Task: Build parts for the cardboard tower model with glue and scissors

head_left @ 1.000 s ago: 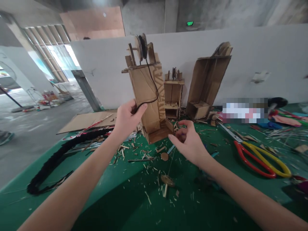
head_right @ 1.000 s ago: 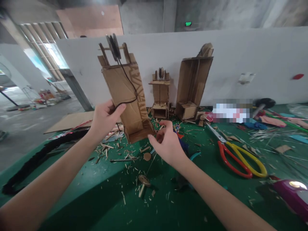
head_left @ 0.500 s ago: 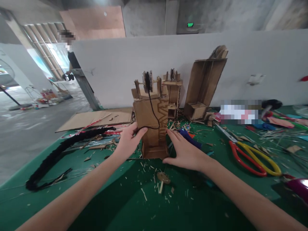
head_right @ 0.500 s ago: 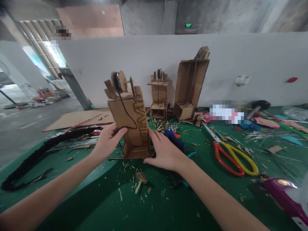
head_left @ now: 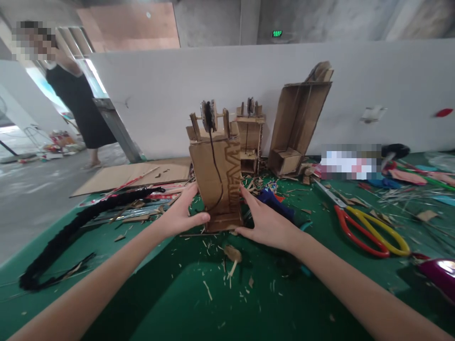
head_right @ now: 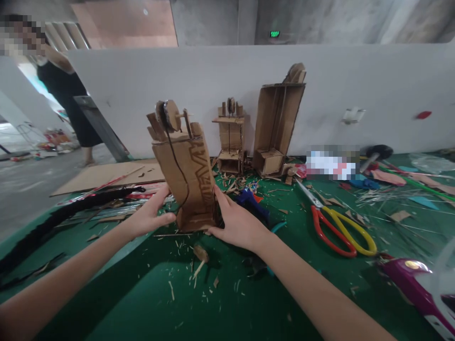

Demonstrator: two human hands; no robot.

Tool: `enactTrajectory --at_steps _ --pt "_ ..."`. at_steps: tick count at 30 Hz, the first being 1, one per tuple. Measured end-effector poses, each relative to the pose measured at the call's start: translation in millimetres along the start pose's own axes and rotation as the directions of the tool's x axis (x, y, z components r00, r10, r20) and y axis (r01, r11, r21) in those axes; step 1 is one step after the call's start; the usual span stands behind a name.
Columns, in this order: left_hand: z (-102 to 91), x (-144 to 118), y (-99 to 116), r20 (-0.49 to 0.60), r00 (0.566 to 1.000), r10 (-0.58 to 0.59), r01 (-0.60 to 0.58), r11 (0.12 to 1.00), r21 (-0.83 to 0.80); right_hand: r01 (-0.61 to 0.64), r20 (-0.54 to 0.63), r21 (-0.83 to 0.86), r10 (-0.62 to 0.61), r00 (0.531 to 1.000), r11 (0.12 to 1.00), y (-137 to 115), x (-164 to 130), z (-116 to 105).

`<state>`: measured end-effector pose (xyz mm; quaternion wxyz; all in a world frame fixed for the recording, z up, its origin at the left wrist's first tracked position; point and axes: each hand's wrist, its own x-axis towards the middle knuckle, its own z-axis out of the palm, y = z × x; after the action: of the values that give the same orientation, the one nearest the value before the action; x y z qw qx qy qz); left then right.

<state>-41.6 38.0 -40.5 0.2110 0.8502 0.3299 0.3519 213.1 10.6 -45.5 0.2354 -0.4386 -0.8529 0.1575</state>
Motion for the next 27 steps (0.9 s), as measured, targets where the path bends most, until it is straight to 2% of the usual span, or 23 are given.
enactTrajectory --at_steps 2,4,9,12,15,17,20,23,25,27 --pt "-6.8 -3.2 -3.4 0.119 0.992 -0.044 0.022 0.983 0.181 -0.005 0.007 -0.002 0.005 1.000 1.000 -0.8 0.1 0.0" --pt "-11.4 -4.7 -3.8 0.200 0.976 -0.087 0.026 0.957 0.288 -0.008 0.014 -0.006 0.008 1.000 1.000 -1.2 -0.1 0.0" --pt "-18.8 -3.8 0.9 0.256 0.961 -0.107 0.012 0.937 0.349 -0.015 0.010 -0.027 0.016 1.000 1.000 -1.2 -1.4 0.2" --pt "-23.8 -2.1 3.5 0.160 0.985 -0.069 0.031 0.972 0.233 -0.023 0.015 -0.038 0.023 1.000 0.999 -0.7 -2.1 0.3" --pt "-25.5 -0.6 6.8 -0.063 0.993 -0.101 0.109 0.985 0.134 -0.025 0.012 -0.045 0.026 1.000 0.999 -0.7 -3.1 0.3" --pt "-24.2 -0.1 9.5 -0.164 0.976 -0.141 0.161 0.980 0.115 -0.041 0.019 -0.046 0.042 0.999 0.998 -1.0 -3.6 0.1" --pt "-21.4 0.9 12.9 -0.244 0.952 -0.185 0.204 0.978 0.053 -0.064 0.036 -0.039 0.065 0.997 0.997 -1.8 -3.8 -0.4" --pt "-20.8 2.5 13.6 -0.377 0.898 -0.224 0.212 0.974 -0.073 -0.067 0.037 -0.027 0.068 0.997 0.997 -2.5 -3.6 -0.8" --pt "-21.7 2.4 13.0 -0.395 0.893 -0.217 0.165 0.973 -0.161 -0.068 0.042 -0.035 0.070 0.997 0.997 -2.8 -3.4 -0.7" --pt "-22.1 0.6 12.6 -0.298 0.945 -0.135 0.112 0.989 -0.095 -0.069 0.043 -0.050 0.071 0.997 0.996 -2.8 -3.4 -0.3"
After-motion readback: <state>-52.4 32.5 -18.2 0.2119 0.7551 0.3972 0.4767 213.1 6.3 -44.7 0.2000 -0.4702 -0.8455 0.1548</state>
